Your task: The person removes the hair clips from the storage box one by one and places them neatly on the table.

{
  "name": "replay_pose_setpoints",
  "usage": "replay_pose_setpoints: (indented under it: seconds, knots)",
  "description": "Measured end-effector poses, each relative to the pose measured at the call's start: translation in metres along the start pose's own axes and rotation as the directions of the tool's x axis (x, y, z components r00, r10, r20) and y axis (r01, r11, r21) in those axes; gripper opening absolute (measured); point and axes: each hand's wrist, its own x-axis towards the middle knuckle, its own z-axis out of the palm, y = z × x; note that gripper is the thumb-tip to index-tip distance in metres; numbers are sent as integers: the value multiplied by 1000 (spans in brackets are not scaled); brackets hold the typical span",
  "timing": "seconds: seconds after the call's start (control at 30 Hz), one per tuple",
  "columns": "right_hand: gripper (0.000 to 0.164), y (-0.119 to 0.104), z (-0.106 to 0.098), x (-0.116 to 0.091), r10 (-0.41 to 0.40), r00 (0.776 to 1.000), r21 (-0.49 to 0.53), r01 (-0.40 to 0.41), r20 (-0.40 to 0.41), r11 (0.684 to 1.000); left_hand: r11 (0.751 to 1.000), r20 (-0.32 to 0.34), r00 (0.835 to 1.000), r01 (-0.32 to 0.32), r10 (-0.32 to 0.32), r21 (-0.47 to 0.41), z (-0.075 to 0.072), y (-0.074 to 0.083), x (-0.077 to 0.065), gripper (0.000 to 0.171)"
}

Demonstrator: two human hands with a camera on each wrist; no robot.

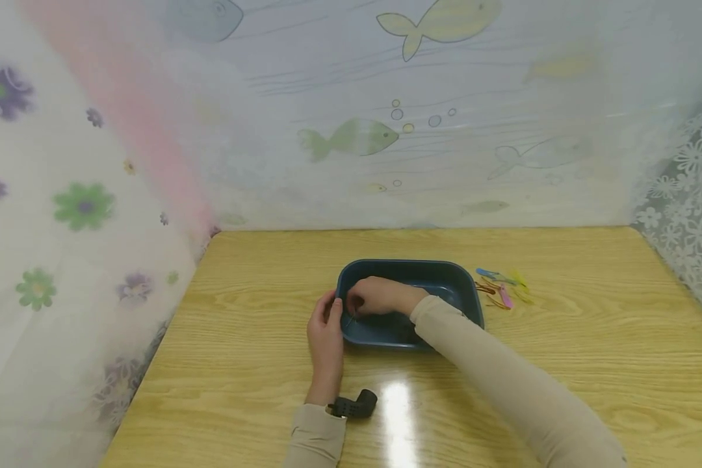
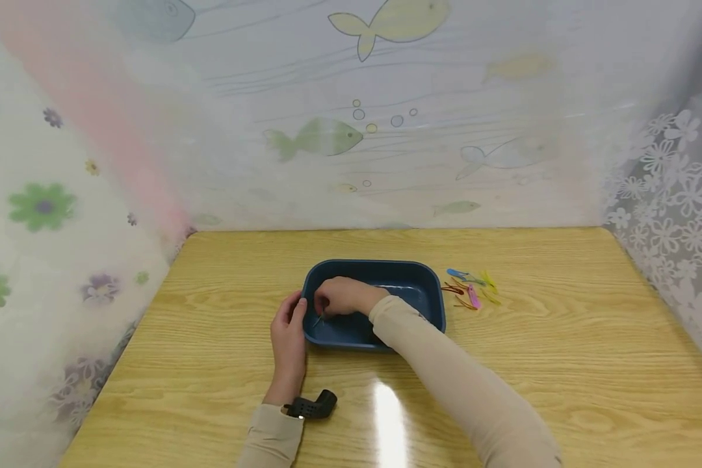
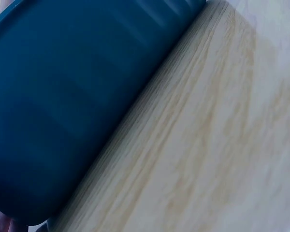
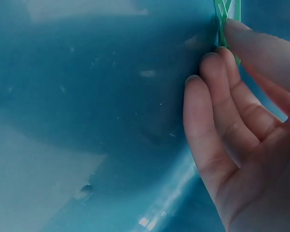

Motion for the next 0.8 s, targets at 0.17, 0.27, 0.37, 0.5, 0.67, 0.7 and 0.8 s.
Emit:
replay_pose_setpoints:
  seconds: [0.17, 0.27, 0.37, 0.5, 0.67, 0.7, 0.8]
  knots:
    - [6, 0, -2, -5, 58, 998, -66, -58, 0, 996, 1000, 12, 1000, 20, -20, 3, 1, 20, -8, 28]
    - [5, -1, -3, -9, 100, 995, -148, -100, -8, 984, 999, 17, 999, 32, -32, 18, 0, 30, -12, 28]
    - [8, -1, -5, -13, 135, 991, -203, -132, 0, 970, 999, 11, 999, 33, -34, 34, 0, 30, -13, 29]
    - [9, 2, -11, -20, 185, 982, -211, -175, 27, 962, 999, 12, 999, 31, -32, 32, -1, 24, -9, 29]
    - [9, 10, -19, -30, 211, 977, -180, -201, 36, 963, 999, 10, 1000, 28, -28, 24, -1, 5, -2, 29]
    - [9, 12, -21, -31, 209, 977, -182, -200, 31, 963, 999, 6, 1000, 26, -26, 29, -1, 3, -2, 29]
    - [10, 14, -24, -38, 210, 977, -177, -203, 21, 963, 999, -5, 1000, 18, -17, 42, 0, -1, -2, 30]
